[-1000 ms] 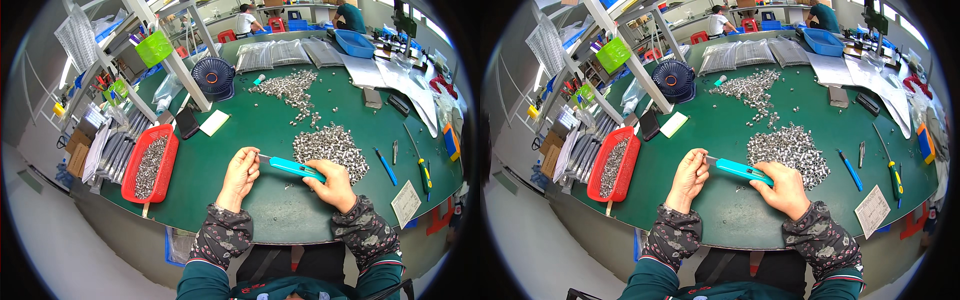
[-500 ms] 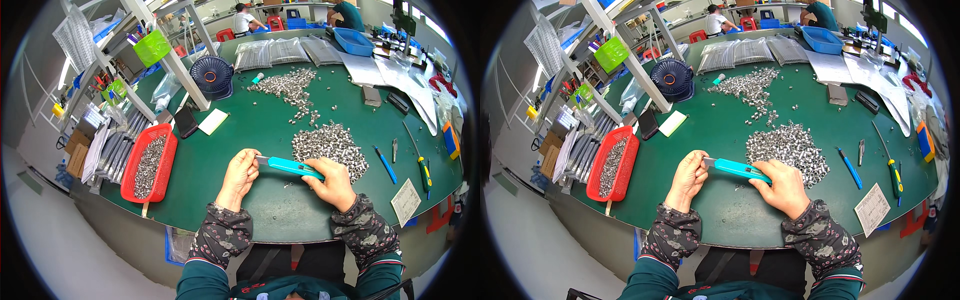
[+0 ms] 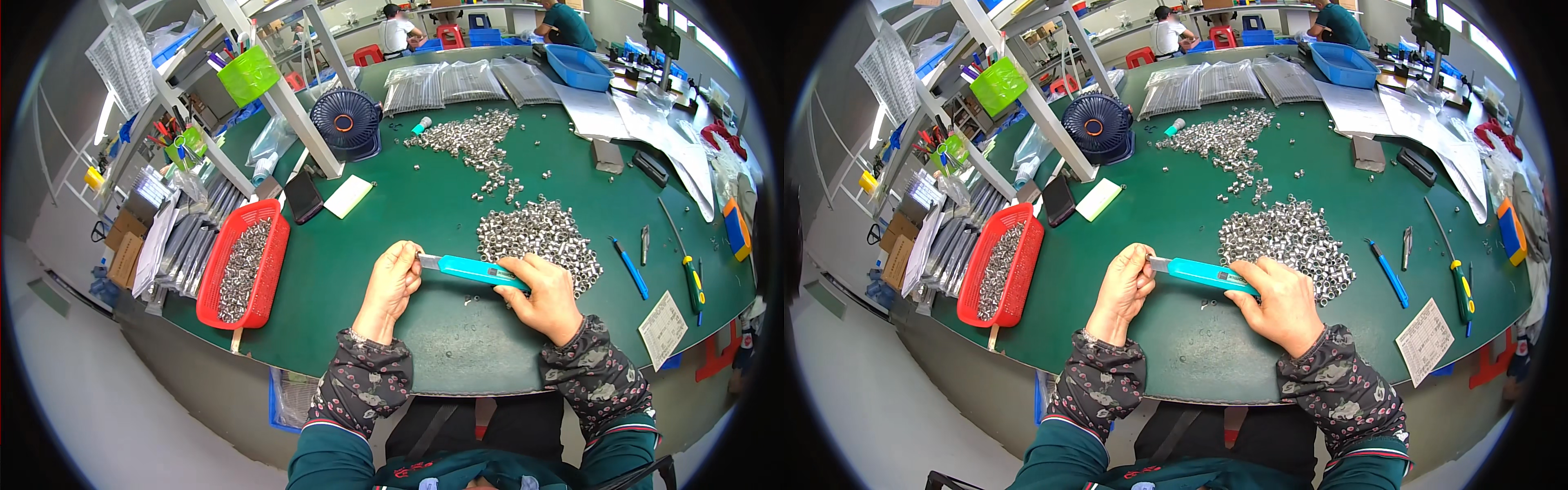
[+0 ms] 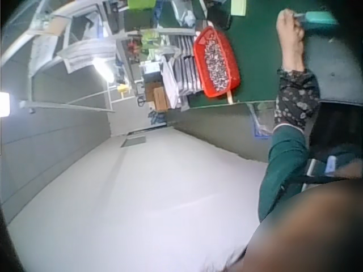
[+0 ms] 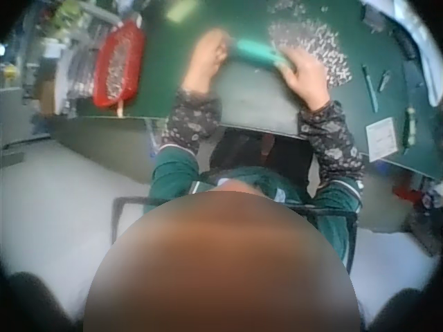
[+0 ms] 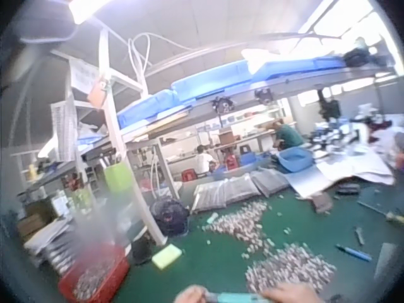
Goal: Deburring and cleaning small metal parts with a utility knife at a workbench.
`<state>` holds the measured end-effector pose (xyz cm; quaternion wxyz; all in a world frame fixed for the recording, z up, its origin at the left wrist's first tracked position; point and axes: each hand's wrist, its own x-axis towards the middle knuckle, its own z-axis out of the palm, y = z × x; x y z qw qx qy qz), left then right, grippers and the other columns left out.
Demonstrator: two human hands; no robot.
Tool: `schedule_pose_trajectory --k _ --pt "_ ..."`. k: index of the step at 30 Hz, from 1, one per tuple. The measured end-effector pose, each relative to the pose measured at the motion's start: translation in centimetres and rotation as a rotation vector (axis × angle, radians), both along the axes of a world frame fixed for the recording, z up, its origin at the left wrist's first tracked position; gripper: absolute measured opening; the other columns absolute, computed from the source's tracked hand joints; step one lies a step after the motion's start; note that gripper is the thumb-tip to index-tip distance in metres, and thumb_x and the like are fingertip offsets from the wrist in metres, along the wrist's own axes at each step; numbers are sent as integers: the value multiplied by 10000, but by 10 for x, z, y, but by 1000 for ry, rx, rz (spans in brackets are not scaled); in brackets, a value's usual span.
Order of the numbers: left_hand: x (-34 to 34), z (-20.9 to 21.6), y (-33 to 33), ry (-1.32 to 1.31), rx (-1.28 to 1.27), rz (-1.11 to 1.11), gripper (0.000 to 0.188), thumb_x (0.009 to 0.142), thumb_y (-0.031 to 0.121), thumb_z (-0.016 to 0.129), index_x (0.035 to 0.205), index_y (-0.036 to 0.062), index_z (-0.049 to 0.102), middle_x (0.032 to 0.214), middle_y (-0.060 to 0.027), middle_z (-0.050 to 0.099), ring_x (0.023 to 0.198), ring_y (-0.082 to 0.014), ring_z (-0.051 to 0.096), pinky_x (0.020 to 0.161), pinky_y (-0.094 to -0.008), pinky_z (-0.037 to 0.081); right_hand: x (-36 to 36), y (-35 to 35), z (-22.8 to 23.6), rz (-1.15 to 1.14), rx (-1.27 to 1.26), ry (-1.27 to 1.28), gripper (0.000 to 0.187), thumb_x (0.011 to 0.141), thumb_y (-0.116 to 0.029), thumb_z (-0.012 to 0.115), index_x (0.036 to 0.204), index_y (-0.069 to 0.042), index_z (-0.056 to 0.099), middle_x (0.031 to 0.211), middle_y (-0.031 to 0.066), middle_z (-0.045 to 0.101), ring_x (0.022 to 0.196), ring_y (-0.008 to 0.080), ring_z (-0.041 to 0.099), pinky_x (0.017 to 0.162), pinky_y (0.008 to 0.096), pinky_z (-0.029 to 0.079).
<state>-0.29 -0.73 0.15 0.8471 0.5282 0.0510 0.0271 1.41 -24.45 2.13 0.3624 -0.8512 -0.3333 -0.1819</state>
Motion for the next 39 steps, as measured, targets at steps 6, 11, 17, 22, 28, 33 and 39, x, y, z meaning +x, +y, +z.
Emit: schedule_pose_trajectory --k 6,11,17,22,28,33,39 --pt "0 0 0 24 43 10 255 905 294 496 791 69 527 568 19 435 393 -23 281 351 -163 197 0 0 0 -4 -10 -17 267 718 -224 659 957 -119 605 682 62 515 584 258 550 497 364 423" --pt "1 1 0 41 46 31 261 899 306 506 779 75 528 557 22 430 388 -24 279 346 -165 195 0 0 0 -1 -7 -20 268 713 -220 662 954 -119 605 681 62 514 590 255 550 501 363 425" --pt "0 2 3 80 68 32 268 896 303 514 755 74 523 545 23 428 387 -27 293 332 -167 198 0 0 2 16 -2 -17 266 703 -211 667 944 -119 605 677 61 509 593 251 546 504 363 425" --pt "0 5 3 117 61 9 284 893 291 518 708 77 493 518 28 405 374 -31 283 323 -170 200 1 -1 1 35 2 -21 265 698 -208 667 938 -118 603 675 61 504 589 252 542 503 362 425" --pt "-1 6 4 155 25 -31 336 895 261 501 620 75 445 488 30 362 367 -37 264 314 -170 198 2 -1 1 60 16 -48 269 699 -206 666 945 -118 603 673 60 498 590 248 539 500 362 423" --pt "-3 6 8 185 -10 -98 327 885 242 515 614 76 438 503 30 364 380 -36 281 312 -170 197 2 -3 4 59 -25 -68 289 683 -194 675 950 -111 601 675 58 491 611 239 538 513 356 422" --pt "-4 7 8 234 -39 -128 319 871 228 536 608 84 427 510 40 345 388 -32 282 316 -170 195 3 -4 8 55 -64 -151 325 640 -164 694 945 -105 598 670 50 467 624 226 513 531 344 416"
